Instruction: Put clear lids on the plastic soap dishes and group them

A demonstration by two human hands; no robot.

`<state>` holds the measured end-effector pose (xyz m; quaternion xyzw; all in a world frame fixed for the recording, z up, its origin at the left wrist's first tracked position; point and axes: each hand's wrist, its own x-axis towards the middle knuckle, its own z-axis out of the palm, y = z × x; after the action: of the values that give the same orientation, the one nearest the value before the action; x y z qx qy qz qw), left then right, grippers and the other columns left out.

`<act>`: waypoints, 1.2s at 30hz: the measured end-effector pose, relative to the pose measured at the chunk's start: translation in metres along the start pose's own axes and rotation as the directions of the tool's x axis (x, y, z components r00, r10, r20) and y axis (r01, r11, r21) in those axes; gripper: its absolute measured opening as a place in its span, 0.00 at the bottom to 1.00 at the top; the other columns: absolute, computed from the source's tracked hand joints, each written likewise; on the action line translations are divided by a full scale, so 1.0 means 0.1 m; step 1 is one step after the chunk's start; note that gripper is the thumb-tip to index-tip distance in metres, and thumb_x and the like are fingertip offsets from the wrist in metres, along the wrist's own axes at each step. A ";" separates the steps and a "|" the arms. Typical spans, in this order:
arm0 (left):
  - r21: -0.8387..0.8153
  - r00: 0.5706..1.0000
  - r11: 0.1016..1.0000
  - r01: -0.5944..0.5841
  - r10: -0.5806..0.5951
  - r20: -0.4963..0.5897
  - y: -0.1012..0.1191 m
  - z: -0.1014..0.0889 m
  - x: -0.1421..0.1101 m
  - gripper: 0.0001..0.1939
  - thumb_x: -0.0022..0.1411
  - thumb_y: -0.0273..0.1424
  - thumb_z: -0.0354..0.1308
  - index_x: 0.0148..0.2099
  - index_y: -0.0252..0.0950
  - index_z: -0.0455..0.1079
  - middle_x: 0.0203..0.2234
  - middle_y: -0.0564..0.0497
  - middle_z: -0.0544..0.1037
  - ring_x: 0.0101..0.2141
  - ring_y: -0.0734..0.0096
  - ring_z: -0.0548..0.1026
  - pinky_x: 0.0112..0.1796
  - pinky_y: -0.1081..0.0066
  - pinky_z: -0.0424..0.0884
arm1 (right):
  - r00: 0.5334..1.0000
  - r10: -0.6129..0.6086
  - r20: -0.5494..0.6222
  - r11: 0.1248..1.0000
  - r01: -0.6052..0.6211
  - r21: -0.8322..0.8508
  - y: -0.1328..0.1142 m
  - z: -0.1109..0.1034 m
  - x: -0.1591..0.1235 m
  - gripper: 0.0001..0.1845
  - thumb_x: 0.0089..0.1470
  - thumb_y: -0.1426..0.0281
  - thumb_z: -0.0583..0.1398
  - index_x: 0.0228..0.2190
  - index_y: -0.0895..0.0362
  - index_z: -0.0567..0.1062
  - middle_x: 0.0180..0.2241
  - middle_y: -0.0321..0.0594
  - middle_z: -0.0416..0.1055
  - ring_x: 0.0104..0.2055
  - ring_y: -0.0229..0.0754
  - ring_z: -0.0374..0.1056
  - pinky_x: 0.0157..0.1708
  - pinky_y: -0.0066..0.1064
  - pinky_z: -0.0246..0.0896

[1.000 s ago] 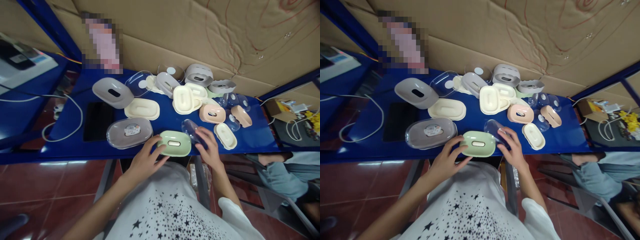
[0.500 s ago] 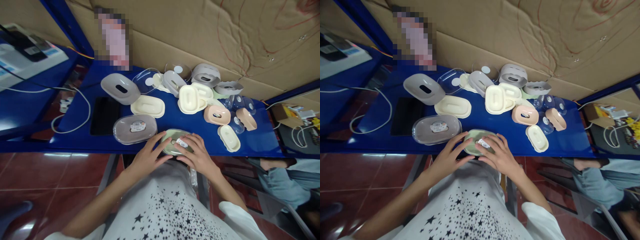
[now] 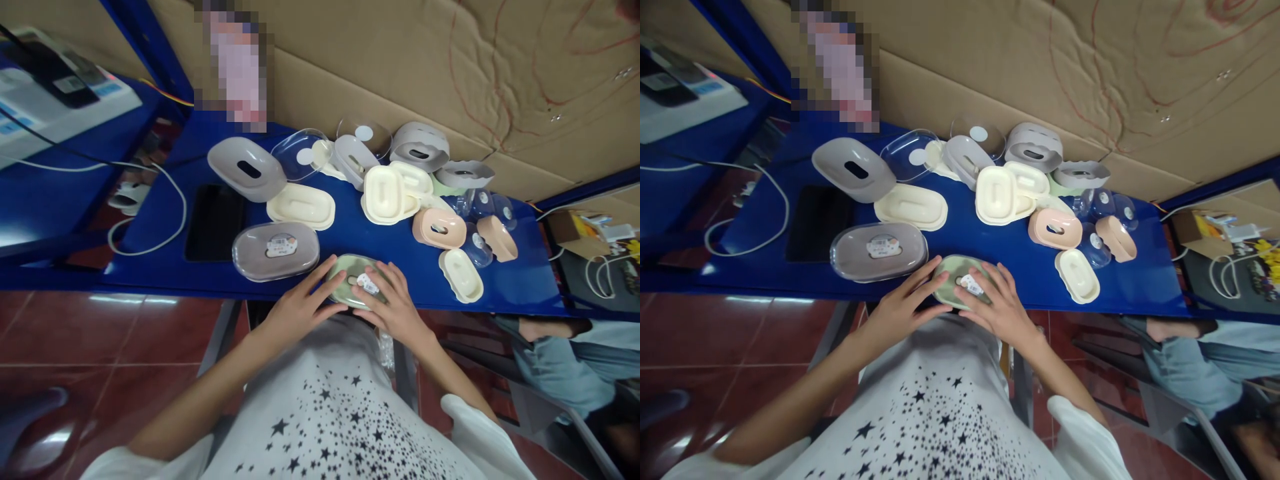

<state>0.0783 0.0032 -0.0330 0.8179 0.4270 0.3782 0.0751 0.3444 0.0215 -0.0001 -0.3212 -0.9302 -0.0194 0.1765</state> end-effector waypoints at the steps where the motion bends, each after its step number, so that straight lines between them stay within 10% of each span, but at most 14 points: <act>1: -0.006 1.000 1.000 0.002 -0.002 0.007 0.00 0.00 0.00 0.33 0.75 0.43 0.62 0.75 0.38 0.61 0.70 0.36 0.70 0.65 0.55 0.76 0.55 0.62 0.84 | 1.000 0.004 0.001 1.000 -0.004 0.004 0.00 0.00 -0.01 0.29 0.69 0.61 0.66 0.68 0.46 0.70 0.70 0.48 0.67 0.77 0.59 0.52 0.73 0.62 0.55; 15: 0.126 0.999 0.991 -0.049 0.048 0.016 0.00 0.06 -0.04 0.21 0.76 0.28 0.60 0.68 0.33 0.70 0.64 0.37 0.78 0.60 0.56 0.81 0.56 0.61 0.83 | 0.883 0.420 -0.208 0.861 -0.461 -0.216 0.39 -0.27 0.17 0.23 0.70 0.67 0.59 0.64 0.54 0.72 0.69 0.51 0.68 0.74 0.58 0.60 0.72 0.60 0.48; 20: 0.117 0.996 0.990 -0.081 0.078 0.033 -0.03 0.11 -0.07 0.17 0.76 0.27 0.58 0.64 0.31 0.73 0.62 0.36 0.79 0.61 0.52 0.80 0.57 0.56 0.82 | 0.990 0.139 0.026 0.986 -0.136 -0.094 0.25 0.04 1.00 0.27 0.72 0.77 0.52 0.68 0.55 0.70 0.70 0.46 0.69 0.73 0.49 0.61 0.73 0.49 0.54; 24: 0.091 0.998 0.993 -0.070 0.070 0.009 -0.02 0.07 -0.04 0.16 0.76 0.26 0.57 0.62 0.29 0.73 0.59 0.35 0.79 0.59 0.53 0.80 0.58 0.57 0.82 | 0.983 0.028 0.183 0.996 -0.012 -0.093 0.26 0.22 1.36 0.26 0.73 0.76 0.53 0.68 0.60 0.70 0.67 0.49 0.72 0.70 0.53 0.65 0.73 0.55 0.54; 36: 0.118 0.993 0.986 -0.114 0.116 -0.013 0.00 0.03 0.01 0.22 0.71 0.21 0.61 0.65 0.32 0.71 0.66 0.35 0.74 0.68 0.47 0.72 0.63 0.51 0.77 | 0.970 0.088 0.226 0.990 -0.111 0.091 0.21 -0.44 0.35 0.26 0.73 0.69 0.55 0.66 0.35 0.73 0.58 0.30 0.80 0.65 0.47 0.74 0.77 0.49 0.60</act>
<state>0.0805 0.0048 -0.0348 0.8404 0.4013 0.3642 0.0008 0.3452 0.0525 0.0517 -0.3580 -0.9266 0.0732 0.0887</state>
